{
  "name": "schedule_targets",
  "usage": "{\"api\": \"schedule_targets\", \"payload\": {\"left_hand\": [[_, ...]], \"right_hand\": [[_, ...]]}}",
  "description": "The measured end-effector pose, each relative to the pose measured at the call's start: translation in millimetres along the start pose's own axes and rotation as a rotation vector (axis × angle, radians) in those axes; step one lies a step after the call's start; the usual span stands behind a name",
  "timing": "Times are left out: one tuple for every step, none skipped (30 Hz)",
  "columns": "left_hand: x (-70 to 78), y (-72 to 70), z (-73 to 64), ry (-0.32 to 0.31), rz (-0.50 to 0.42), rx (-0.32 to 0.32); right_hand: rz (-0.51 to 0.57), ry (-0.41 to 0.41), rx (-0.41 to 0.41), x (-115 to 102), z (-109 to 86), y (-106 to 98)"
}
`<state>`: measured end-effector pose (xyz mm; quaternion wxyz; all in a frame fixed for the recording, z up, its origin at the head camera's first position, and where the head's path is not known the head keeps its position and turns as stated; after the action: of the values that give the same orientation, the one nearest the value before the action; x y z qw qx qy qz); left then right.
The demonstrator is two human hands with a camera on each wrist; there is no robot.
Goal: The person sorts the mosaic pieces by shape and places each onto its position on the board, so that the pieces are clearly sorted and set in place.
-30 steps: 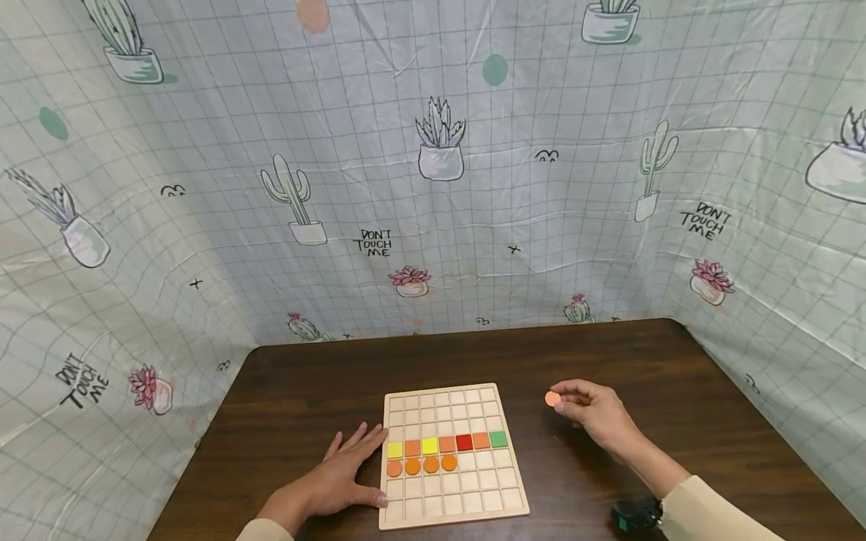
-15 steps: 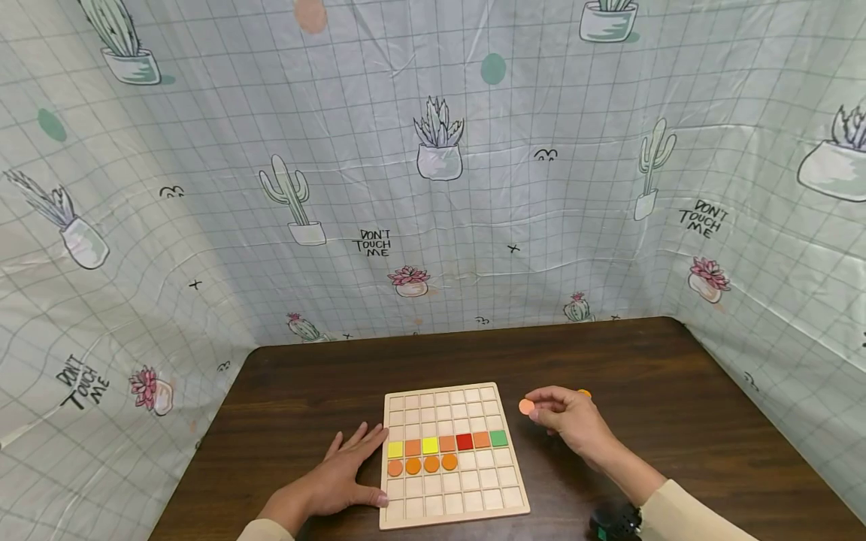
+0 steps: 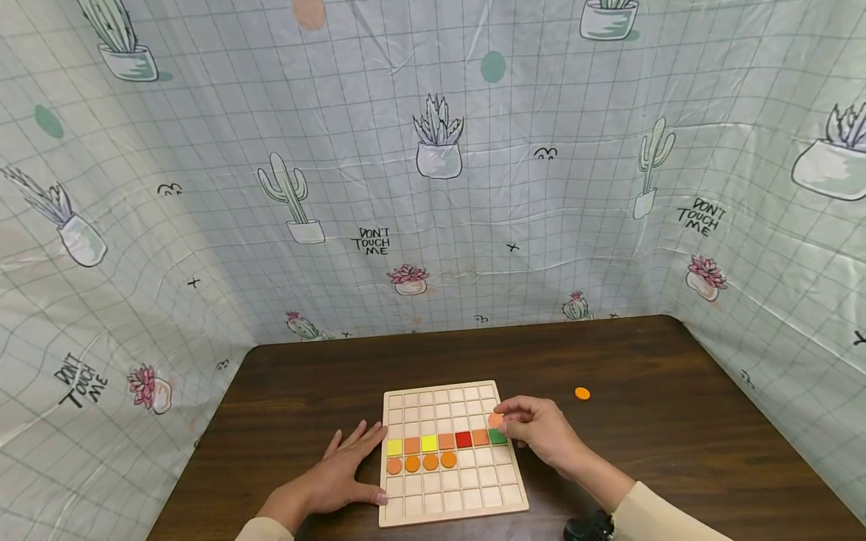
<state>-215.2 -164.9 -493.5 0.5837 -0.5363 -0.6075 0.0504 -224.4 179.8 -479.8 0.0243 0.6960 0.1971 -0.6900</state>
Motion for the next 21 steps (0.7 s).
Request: {"api": "schedule_targets", "payload": {"left_hand": [[0.5, 0.1, -0.1, 0.001, 0.001, 0.001], [0.9, 0.3, -0.2, 0.001, 0.003, -0.001], [1.1, 0.5, -0.3, 0.002, 0.004, -0.003], [1.2, 0.5, -0.2, 0.002, 0.003, -0.003], [1.3, 0.4, -0.2, 0.002, 0.001, -0.003], [1.2, 0.1, 0.0, 0.005, -0.002, -0.003], [0.9, -0.1, 0.3, 0.004, -0.003, -0.005], [1.2, -0.7, 0.4, 0.008, -0.005, -0.004], [1.3, -1.2, 0.5, 0.011, -0.006, -0.001], [1.4, -1.8, 0.6, 0.013, -0.007, 0.003], [1.3, -2.2, 0.6, 0.017, -0.007, 0.005], [1.2, -2.2, 0.6, 0.018, -0.006, 0.004], [0.6, -2.2, 0.8, 0.018, -0.007, 0.005], [0.6, -2.2, 0.6, 0.02, -0.008, 0.007], [0.2, -2.0, 0.6, 0.019, -0.01, 0.008], [0.0, -1.8, 0.6, 0.019, -0.012, 0.007], [0.0, -1.7, 0.3, 0.018, -0.015, 0.008], [-0.3, -1.4, 0.3, 0.016, -0.016, 0.008], [0.0, -1.3, -0.1, 0.017, -0.018, 0.012], [0.0, -0.9, -0.5, 0.013, -0.016, 0.008], [-0.1, -0.7, -0.7, 0.013, -0.018, 0.012]], "right_hand": [[0.001, -0.002, -0.006, 0.2, 0.5, 2.6], [0.002, -0.003, -0.011, 0.3, 1.1, 5.2], [0.005, -0.003, -0.016, 0.3, 1.6, 7.6], [0.007, -0.005, -0.018, 0.3, 2.2, 10.0], [0.007, -0.004, -0.017, 0.1, 2.5, 12.1], [0.007, -0.002, -0.016, 0.1, 2.9, 14.1], [0.009, -0.001, -0.016, 0.0, 3.2, 16.2], [0.013, 0.002, -0.015, -0.2, 3.5, 18.1], [0.015, 0.004, -0.014, -0.4, 3.8, 19.9], [0.017, 0.006, -0.013, -0.3, 4.0, 21.6], [0.019, 0.009, -0.013, -0.3, 4.2, 23.4], [0.023, 0.012, -0.016, 0.0, 4.4, 25.2], [0.025, 0.014, -0.018, 0.3, 4.4, 27.0], [0.026, 0.016, -0.019, 0.8, 4.4, 28.7], [0.024, 0.018, -0.02, 1.4, 4.2, 30.3], [0.027, 0.021, -0.022, 2.0, 3.8, 32.0], [0.029, 0.025, -0.024, 2.6, 3.3, 33.5], [0.03, 0.028, -0.026, 3.3, 2.7, 34.9], [0.032, 0.031, -0.028, 3.9, 2.0, 36.2], [0.034, 0.033, -0.031, 4.4, 1.3, 37.4], [0.036, 0.035, -0.033, 4.8, 0.6, 38.5]]}}
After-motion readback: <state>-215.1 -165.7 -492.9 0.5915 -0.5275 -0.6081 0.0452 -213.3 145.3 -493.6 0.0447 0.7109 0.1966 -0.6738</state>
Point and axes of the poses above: each hand's wrist, its own z-axis towards the middle knuckle, its own y-axis out of the palm, x = y × z, the point moved 5 cm from there along z, towards the middle knuckle, and after that the axes turned 6 degrees about -x, right-handed, at the moved point
